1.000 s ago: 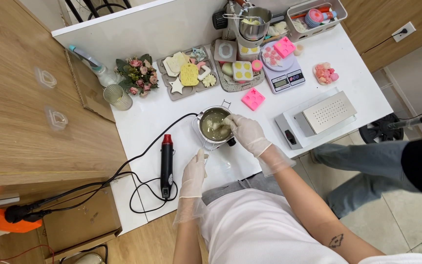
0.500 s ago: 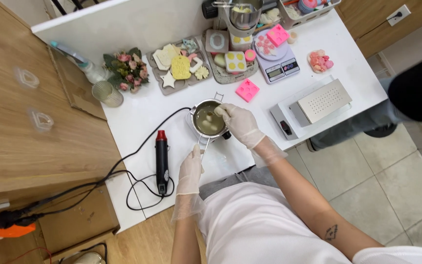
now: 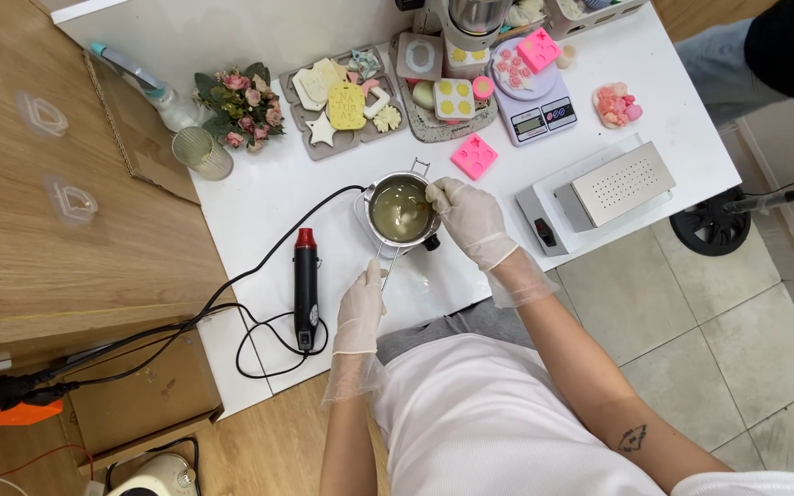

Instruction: Melting wax in a pot and stirring it at a candle-making station.

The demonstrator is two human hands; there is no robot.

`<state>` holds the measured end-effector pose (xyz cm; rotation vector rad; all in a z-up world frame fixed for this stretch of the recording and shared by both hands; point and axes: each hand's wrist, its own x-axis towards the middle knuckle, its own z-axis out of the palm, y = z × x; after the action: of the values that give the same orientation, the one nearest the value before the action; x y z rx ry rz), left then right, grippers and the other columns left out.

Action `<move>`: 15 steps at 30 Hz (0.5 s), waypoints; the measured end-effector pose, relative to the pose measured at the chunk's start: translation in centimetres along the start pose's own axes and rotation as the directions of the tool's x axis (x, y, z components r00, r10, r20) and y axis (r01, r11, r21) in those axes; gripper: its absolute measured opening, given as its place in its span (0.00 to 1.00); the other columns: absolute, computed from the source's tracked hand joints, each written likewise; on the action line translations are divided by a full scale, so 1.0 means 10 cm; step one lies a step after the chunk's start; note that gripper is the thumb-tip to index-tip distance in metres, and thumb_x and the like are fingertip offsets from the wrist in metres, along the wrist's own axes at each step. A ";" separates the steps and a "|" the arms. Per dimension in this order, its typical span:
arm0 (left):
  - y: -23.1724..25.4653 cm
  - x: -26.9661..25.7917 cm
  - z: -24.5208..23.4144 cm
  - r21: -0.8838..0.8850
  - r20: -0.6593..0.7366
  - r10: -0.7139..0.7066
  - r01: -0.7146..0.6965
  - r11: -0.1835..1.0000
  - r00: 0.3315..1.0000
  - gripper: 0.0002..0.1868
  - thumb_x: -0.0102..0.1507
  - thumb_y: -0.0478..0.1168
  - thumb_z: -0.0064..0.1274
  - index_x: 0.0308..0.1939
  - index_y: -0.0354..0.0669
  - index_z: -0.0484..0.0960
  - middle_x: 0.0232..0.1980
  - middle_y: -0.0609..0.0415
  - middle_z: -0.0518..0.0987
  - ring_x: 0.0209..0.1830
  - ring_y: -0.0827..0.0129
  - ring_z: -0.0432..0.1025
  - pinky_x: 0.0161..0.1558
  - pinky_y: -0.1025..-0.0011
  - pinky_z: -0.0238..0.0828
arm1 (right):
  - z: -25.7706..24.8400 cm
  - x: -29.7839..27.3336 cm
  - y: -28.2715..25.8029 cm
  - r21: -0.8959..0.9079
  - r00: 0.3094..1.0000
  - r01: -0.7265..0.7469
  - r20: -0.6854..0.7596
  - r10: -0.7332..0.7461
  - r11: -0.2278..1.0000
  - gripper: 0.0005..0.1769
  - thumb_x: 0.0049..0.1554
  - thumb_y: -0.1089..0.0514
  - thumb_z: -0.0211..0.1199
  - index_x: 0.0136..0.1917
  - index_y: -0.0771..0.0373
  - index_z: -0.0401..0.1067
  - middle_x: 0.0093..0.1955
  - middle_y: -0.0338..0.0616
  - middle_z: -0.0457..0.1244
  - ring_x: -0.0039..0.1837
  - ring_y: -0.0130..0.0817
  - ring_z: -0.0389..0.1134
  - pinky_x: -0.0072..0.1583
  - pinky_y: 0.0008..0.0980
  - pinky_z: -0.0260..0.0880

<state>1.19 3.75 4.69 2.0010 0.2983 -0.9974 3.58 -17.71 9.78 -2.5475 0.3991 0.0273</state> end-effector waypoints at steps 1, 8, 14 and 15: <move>-0.03 0.04 0.02 -0.001 0.001 -0.002 0.002 1.000 1.000 0.39 0.67 0.68 0.23 0.57 0.51 0.85 0.21 0.48 0.73 0.32 0.59 0.75 0.51 0.61 0.68 | 0.01 0.00 0.00 -0.001 1.000 0.000 0.003 0.000 1.000 0.18 0.67 0.43 0.53 0.51 0.57 0.76 0.41 0.49 0.70 0.45 0.49 0.72 0.48 0.44 0.70; -0.05 0.11 0.04 0.022 0.018 -0.007 0.007 1.000 1.000 0.39 0.66 0.68 0.22 0.57 0.54 0.84 0.21 0.49 0.74 0.33 0.59 0.75 0.52 0.61 0.68 | 0.12 0.00 0.07 0.041 0.999 0.042 0.033 -0.043 0.998 0.17 0.65 0.46 0.54 0.51 0.58 0.76 0.39 0.49 0.70 0.43 0.49 0.72 0.46 0.43 0.70; -0.11 0.15 0.06 0.033 0.016 0.003 -0.003 0.999 1.000 0.38 0.66 0.65 0.22 0.56 0.52 0.84 0.22 0.47 0.74 0.31 0.56 0.75 0.51 0.61 0.68 | 0.03 -0.03 0.00 0.128 0.998 -0.052 0.032 0.049 0.990 0.17 0.66 0.46 0.52 0.49 0.57 0.75 0.39 0.45 0.70 0.43 0.44 0.74 0.47 0.40 0.72; -0.10 0.14 0.05 0.032 0.010 -0.005 0.004 0.999 1.000 0.37 0.66 0.65 0.22 0.56 0.52 0.84 0.22 0.47 0.74 0.31 0.56 0.75 0.50 0.61 0.68 | 0.05 -0.03 0.04 0.119 0.999 -0.032 0.028 0.029 0.992 0.17 0.66 0.46 0.52 0.49 0.57 0.75 0.39 0.45 0.70 0.43 0.45 0.74 0.48 0.41 0.72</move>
<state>1.28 3.73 2.88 2.0241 0.2834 -1.0204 3.18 -17.65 9.15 -2.4203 0.4164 0.0464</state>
